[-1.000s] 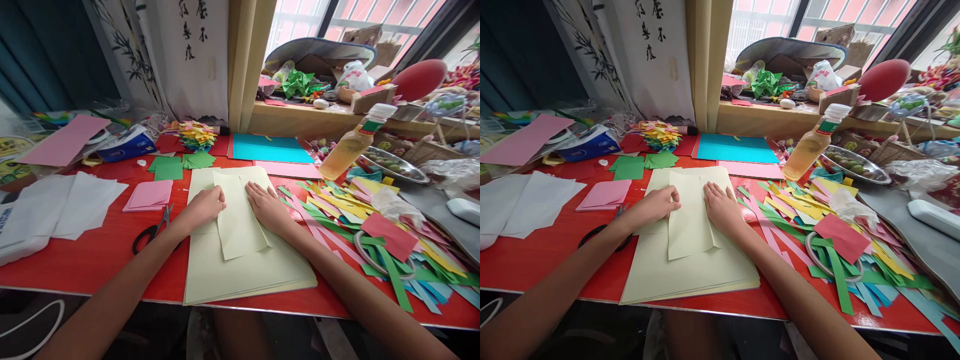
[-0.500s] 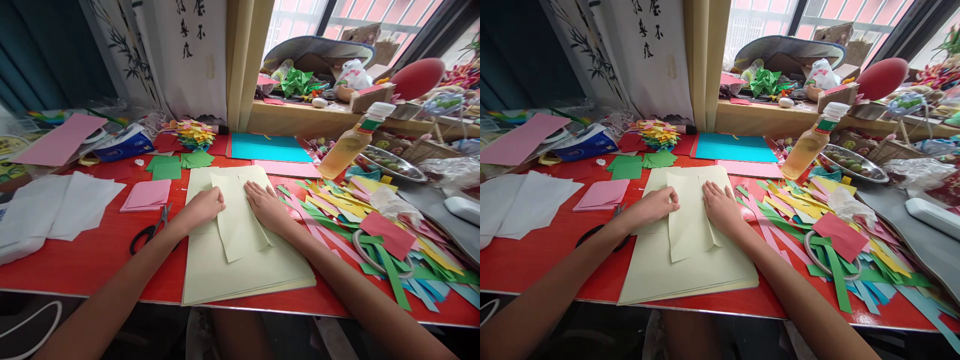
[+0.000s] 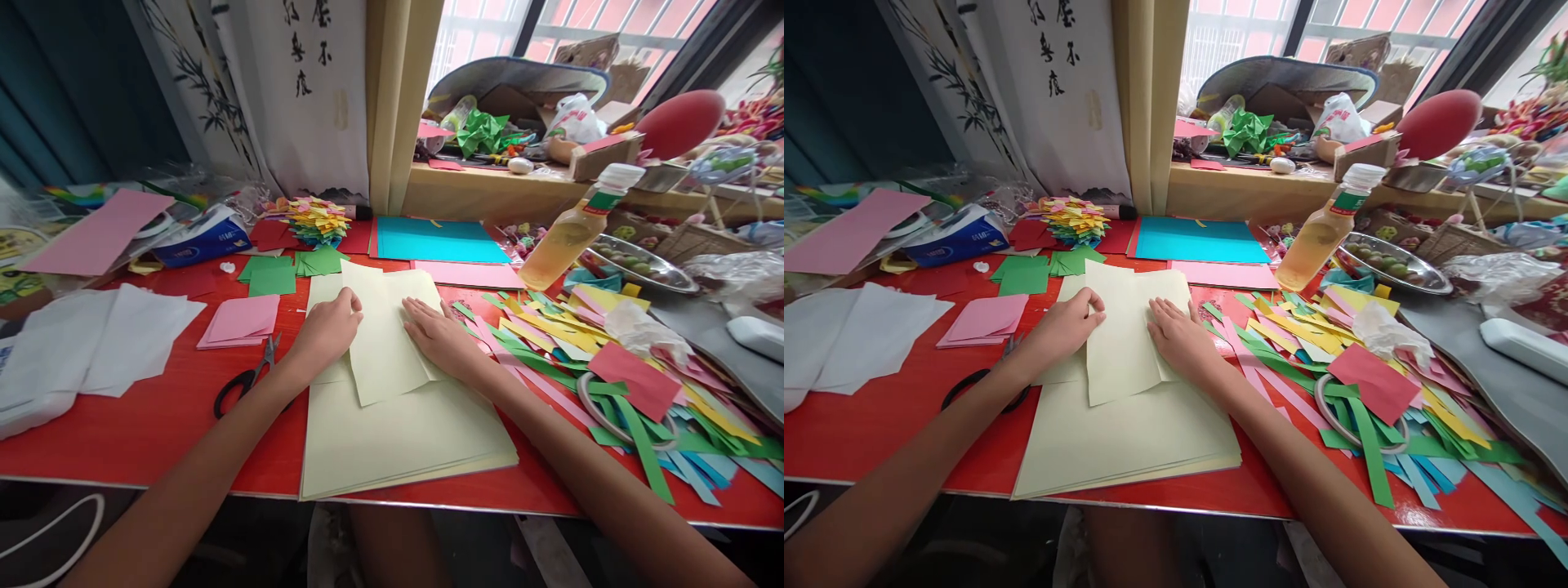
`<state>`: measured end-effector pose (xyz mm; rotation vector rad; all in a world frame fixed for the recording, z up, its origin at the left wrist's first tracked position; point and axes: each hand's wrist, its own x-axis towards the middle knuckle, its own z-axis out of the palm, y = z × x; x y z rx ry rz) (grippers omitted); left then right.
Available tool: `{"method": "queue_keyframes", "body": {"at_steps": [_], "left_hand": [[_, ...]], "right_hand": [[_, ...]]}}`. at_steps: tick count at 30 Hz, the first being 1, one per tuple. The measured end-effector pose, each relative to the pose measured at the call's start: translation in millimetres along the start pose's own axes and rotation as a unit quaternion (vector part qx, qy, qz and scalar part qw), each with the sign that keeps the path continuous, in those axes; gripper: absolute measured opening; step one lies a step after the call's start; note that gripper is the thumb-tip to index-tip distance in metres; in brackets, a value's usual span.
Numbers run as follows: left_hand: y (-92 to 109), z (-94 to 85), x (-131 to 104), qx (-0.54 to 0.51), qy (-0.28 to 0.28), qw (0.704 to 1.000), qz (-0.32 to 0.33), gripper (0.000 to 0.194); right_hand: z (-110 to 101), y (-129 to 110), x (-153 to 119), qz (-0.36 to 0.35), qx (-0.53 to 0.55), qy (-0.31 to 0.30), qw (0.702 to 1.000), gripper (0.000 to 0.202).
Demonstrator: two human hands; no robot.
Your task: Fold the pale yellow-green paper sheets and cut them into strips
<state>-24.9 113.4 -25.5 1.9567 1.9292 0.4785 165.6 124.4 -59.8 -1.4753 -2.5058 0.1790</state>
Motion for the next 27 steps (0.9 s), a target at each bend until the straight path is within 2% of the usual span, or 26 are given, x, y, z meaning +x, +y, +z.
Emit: {"method": "queue_keyframes", "body": {"at_steps": [2, 4, 8, 11, 27], "left_hand": [[0, -0.3, 2, -0.01, -0.005, 1.0, 0.002, 0.022], [-1, -1.1, 2, -0.022, -0.04, 0.999, 0.0, 0.028], [-2, -3.0, 0, -0.01, -0.127, 0.992, 0.004, 0.028], [-2, -3.4, -2, 0.011, -0.155, 0.988, -0.005, 0.025], [4, 0.8, -10, 0.02, -0.133, 0.991, -0.001, 0.024]], "right_hand": [[1, 0, 0, 0.003, -0.015, -0.012, 1.0, 0.049], [4, -1, 0, 0.012, -0.029, -0.02, 0.999, 0.049], [5, -3, 2, 0.032, -0.046, -0.029, 0.998, 0.05], [4, -4, 1, 0.035, -0.057, -0.033, 0.997, 0.05], [3, -2, 1, 0.032, -0.061, -0.032, 0.997, 0.051]]}}
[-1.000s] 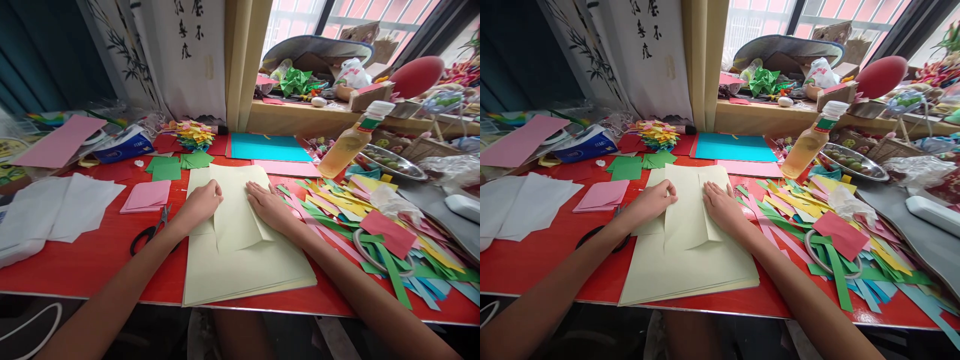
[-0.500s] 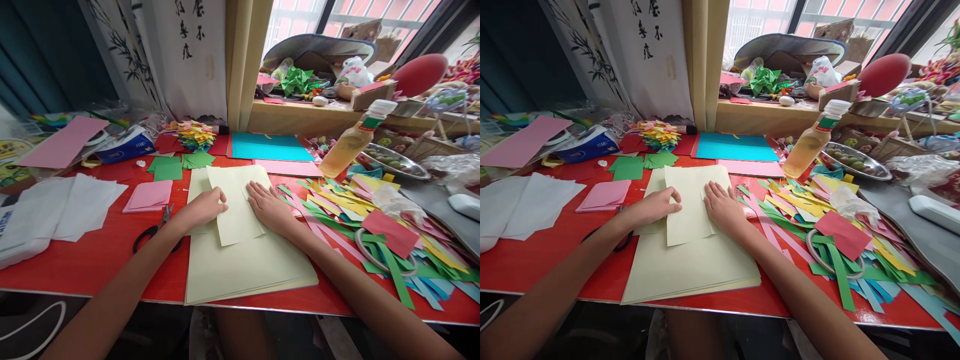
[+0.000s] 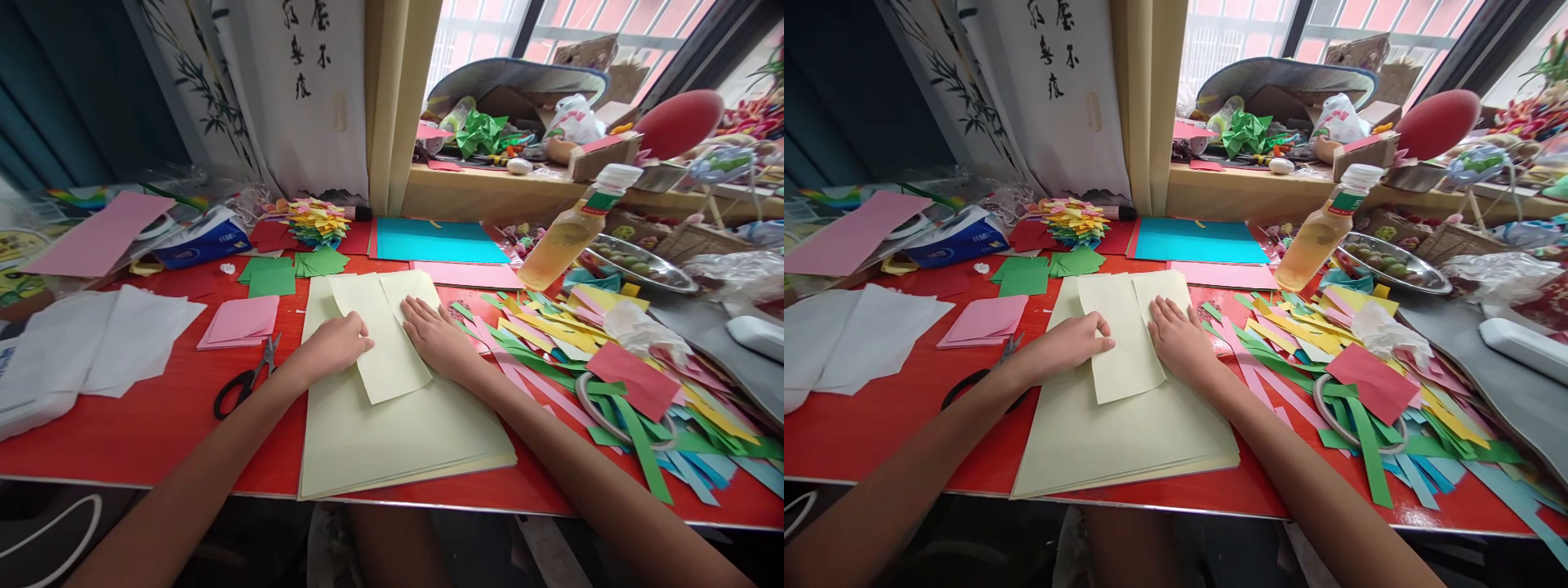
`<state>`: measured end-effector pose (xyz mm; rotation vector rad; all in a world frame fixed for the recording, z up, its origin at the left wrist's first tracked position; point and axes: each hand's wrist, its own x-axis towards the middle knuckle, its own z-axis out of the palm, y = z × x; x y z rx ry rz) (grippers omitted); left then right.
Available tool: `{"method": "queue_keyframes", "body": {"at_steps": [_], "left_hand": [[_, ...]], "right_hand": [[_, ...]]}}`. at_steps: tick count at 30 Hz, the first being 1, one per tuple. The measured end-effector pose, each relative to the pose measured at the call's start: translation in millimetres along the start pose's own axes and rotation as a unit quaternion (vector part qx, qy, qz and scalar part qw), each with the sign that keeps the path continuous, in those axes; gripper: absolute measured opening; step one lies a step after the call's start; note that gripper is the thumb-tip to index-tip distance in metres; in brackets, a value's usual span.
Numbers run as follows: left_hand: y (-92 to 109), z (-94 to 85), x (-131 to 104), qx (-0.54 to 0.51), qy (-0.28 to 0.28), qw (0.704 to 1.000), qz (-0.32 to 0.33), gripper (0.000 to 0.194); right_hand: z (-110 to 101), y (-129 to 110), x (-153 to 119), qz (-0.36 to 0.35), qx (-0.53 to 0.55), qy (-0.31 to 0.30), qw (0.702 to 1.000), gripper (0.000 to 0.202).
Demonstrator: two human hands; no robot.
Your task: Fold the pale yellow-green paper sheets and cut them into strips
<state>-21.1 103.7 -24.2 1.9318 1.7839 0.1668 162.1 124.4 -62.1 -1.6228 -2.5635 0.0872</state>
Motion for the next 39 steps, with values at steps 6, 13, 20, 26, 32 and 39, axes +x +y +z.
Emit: {"method": "queue_keyframes", "body": {"at_steps": [6, 13, 20, 26, 32, 39], "left_hand": [[0.1, 2.0, -0.8, -0.001, 0.0, 1.0, -0.006, 0.024], [1.3, 2.9, -0.4, 0.006, -0.001, 1.0, -0.007, 0.023], [1.2, 1.7, -1.0, -0.003, -0.005, 1.0, -0.015, 0.024], [0.2, 1.0, -2.4, -0.008, -0.006, 1.0, -0.01, 0.025], [0.2, -3.0, -0.5, -0.026, 0.005, 0.999, -0.018, 0.021], [-0.5, -3.5, 4.4, -0.051, 0.099, 0.994, 0.011, 0.018]], "right_hand": [[1.6, 0.2, 0.4, 0.0, -0.001, 0.0, 1.0, 0.051], [0.5, 0.0, -0.1, 0.0, 0.001, 0.001, 1.0, 0.051], [-0.3, 0.5, -0.5, -0.001, 0.001, 0.001, 1.0, 0.051], [1.1, 1.0, 0.2, -0.001, -0.002, 0.002, 1.0, 0.051], [1.1, 1.3, 0.4, -0.002, 0.013, 0.007, 1.0, 0.05], [-2.0, 1.5, -3.6, -0.024, 0.052, 0.019, 0.998, 0.052]]}}
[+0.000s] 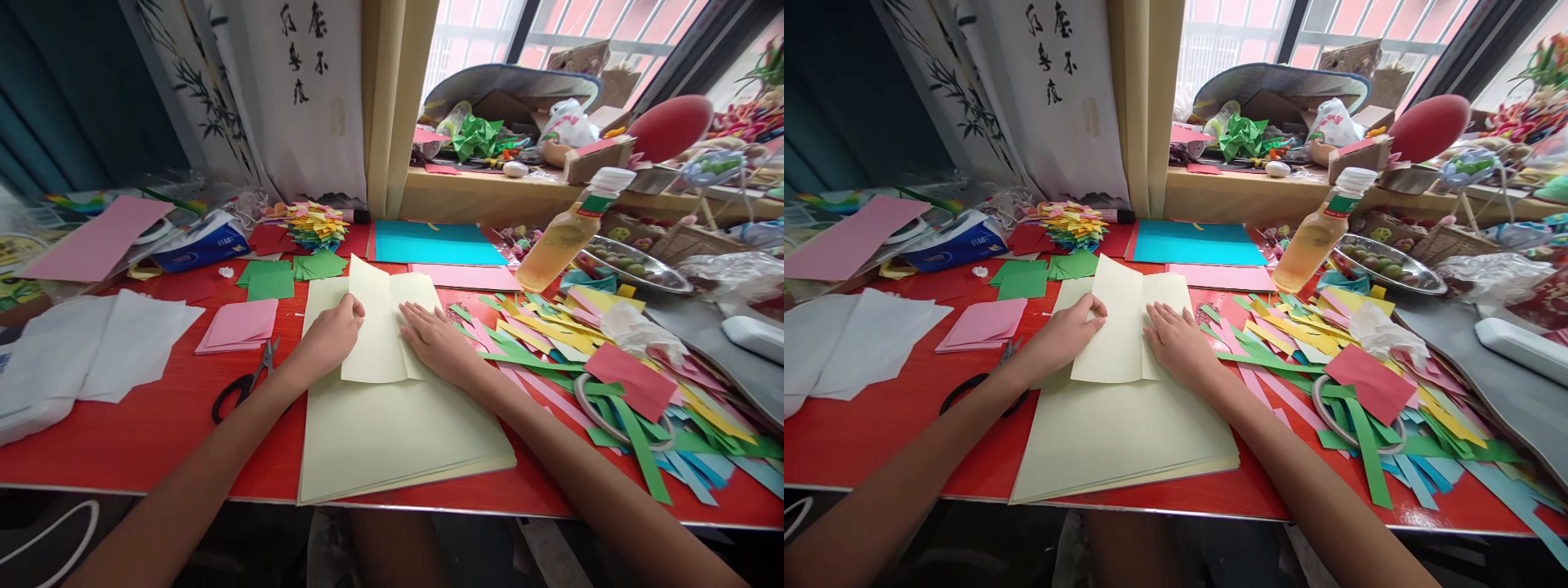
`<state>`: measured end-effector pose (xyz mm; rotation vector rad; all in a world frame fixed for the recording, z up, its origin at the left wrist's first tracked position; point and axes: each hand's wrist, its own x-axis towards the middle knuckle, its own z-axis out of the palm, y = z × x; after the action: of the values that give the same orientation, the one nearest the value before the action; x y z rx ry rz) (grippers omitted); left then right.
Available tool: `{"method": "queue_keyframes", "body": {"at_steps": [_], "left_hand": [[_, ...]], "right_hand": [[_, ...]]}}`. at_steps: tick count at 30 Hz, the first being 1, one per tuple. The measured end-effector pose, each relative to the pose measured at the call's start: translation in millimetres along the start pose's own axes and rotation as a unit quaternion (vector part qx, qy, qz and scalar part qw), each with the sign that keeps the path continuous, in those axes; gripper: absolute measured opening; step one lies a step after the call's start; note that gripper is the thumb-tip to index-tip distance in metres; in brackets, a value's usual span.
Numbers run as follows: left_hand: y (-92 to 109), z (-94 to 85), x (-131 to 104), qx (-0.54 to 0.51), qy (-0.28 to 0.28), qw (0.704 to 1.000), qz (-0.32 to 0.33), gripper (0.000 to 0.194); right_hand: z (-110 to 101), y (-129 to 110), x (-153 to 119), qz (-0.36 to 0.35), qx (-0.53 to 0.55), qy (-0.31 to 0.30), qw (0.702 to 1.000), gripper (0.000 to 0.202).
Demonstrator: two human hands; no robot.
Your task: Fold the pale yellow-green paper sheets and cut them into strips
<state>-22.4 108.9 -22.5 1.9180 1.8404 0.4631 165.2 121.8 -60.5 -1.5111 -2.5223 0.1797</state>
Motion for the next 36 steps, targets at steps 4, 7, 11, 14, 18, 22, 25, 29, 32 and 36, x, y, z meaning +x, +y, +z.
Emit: {"method": "queue_keyframes", "body": {"at_steps": [4, 7, 11, 14, 18, 22, 25, 29, 32, 36], "left_hand": [[-4, -1.1, 0, 0.037, -0.049, 0.998, -0.007, 0.018], [-7, -3.1, 1, 0.041, -0.083, 0.996, -0.012, 0.015], [-7, -3.4, 1, 0.03, -0.096, 0.995, -0.011, 0.012], [-5, -2.6, -1, 0.028, -0.097, 0.995, -0.013, 0.013], [-3, -1.6, -3, 0.027, -0.092, 0.995, -0.013, 0.013], [-2, -1.1, -6, 0.028, -0.089, 0.996, -0.008, 0.013], [-1, -0.8, -8, 0.036, -0.084, 0.996, -0.008, 0.013], [0, 0.1, -9, 0.046, -0.085, 0.995, -0.005, 0.013], [0, 1.0, -9, 0.051, -0.086, 0.995, -0.004, 0.013], [0, 0.2, -10, 0.057, -0.09, 0.994, 0.001, 0.013]], "right_hand": [[3, -2, -1, 0.002, -0.018, -0.007, 1.0, 0.051], [5, -2, 0, 0.006, -0.029, -0.005, 1.0, 0.051], [6, -3, 1, 0.01, -0.04, -0.003, 0.999, 0.051], [5, -4, 0, 0.011, -0.046, -0.002, 0.999, 0.051], [4, -5, -1, 0.011, -0.053, 0.003, 0.999, 0.051], [4, -5, -1, 0.011, -0.055, 0.005, 0.998, 0.051], [5, -5, 0, 0.012, -0.06, 0.002, 0.998, 0.051], [4, -6, 0, 0.012, -0.063, -0.001, 0.998, 0.051], [2, -6, -2, 0.012, -0.061, 0.0, 0.998, 0.05], [6, -6, -1, 0.012, -0.051, 0.0, 0.999, 0.049]]}}
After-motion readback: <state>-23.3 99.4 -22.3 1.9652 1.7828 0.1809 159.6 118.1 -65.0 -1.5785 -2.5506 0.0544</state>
